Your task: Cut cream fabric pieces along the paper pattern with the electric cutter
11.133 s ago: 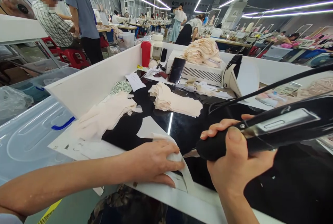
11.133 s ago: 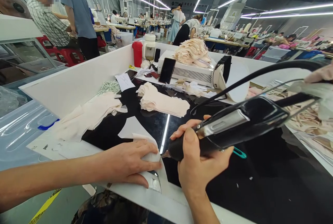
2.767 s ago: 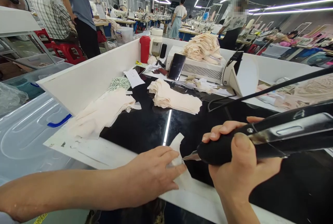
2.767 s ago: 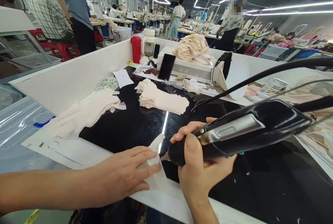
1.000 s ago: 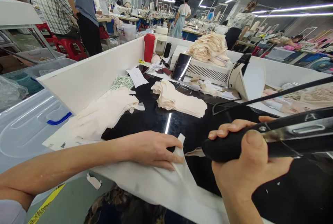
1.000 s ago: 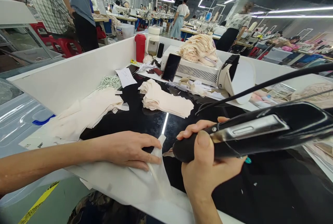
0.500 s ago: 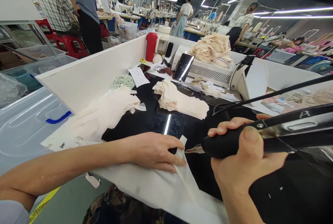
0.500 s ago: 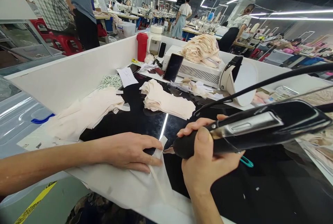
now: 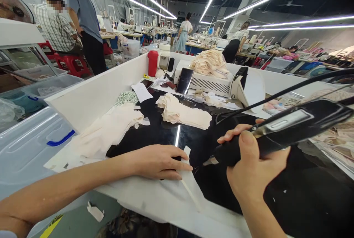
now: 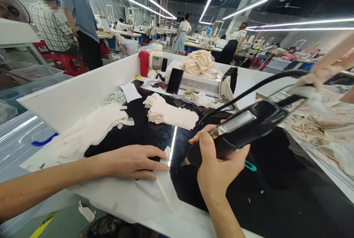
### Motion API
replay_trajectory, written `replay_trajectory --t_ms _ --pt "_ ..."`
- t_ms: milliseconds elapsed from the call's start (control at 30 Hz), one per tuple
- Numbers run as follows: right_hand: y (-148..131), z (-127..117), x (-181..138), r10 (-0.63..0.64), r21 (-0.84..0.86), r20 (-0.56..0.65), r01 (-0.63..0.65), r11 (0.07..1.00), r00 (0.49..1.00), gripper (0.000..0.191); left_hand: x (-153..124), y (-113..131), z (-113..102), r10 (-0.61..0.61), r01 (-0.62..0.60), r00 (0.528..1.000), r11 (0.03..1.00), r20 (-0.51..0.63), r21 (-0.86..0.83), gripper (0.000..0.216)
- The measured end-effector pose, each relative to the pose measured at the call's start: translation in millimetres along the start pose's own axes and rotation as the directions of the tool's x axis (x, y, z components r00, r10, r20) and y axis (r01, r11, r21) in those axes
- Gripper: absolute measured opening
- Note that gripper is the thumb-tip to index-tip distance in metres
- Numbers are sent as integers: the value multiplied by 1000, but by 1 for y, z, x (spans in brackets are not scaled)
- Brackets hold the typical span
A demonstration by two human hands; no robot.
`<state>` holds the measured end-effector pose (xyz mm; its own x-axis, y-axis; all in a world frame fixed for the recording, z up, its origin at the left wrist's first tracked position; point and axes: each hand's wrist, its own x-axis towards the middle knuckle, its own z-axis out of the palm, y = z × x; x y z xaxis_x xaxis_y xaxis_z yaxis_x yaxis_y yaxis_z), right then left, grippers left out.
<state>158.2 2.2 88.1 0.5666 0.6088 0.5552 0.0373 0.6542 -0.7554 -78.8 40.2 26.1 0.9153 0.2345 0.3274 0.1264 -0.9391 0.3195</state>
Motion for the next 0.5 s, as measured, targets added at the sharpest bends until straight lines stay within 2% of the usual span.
replay_trajectory --t_ms 100,167,233,300,333,400,433,500 --pt "2 -9 4 7 -67 23 -5 998 1000 58 6 -1 2 -82 83 996 996 -29 17 38" --pt "3 -16 8 44 -169 23 -39 985 999 61 12 -3 5 -111 117 992 987 -54 111 32" --pt "4 -26 12 45 -276 -5 -44 960 999 69 18 -4 7 -119 123 992 967 -30 221 19" --pt "6 -39 13 -83 -288 -90 54 956 993 77 22 -4 6 -127 115 992 945 21 306 7" --pt "7 -47 12 -175 -277 -149 129 952 973 76 23 -4 6 -132 110 990 935 44 337 10" --pt "10 -63 6 -329 -297 -242 253 921 913 58 26 -4 4 -145 107 987 920 75 377 16" --pt "12 -71 2 -301 -350 -205 218 911 931 48 27 -3 3 -148 105 985 916 84 386 17" --pt "18 -82 -6 -158 -399 32 158 903 987 47 31 -2 1 -141 99 987 917 82 386 15"
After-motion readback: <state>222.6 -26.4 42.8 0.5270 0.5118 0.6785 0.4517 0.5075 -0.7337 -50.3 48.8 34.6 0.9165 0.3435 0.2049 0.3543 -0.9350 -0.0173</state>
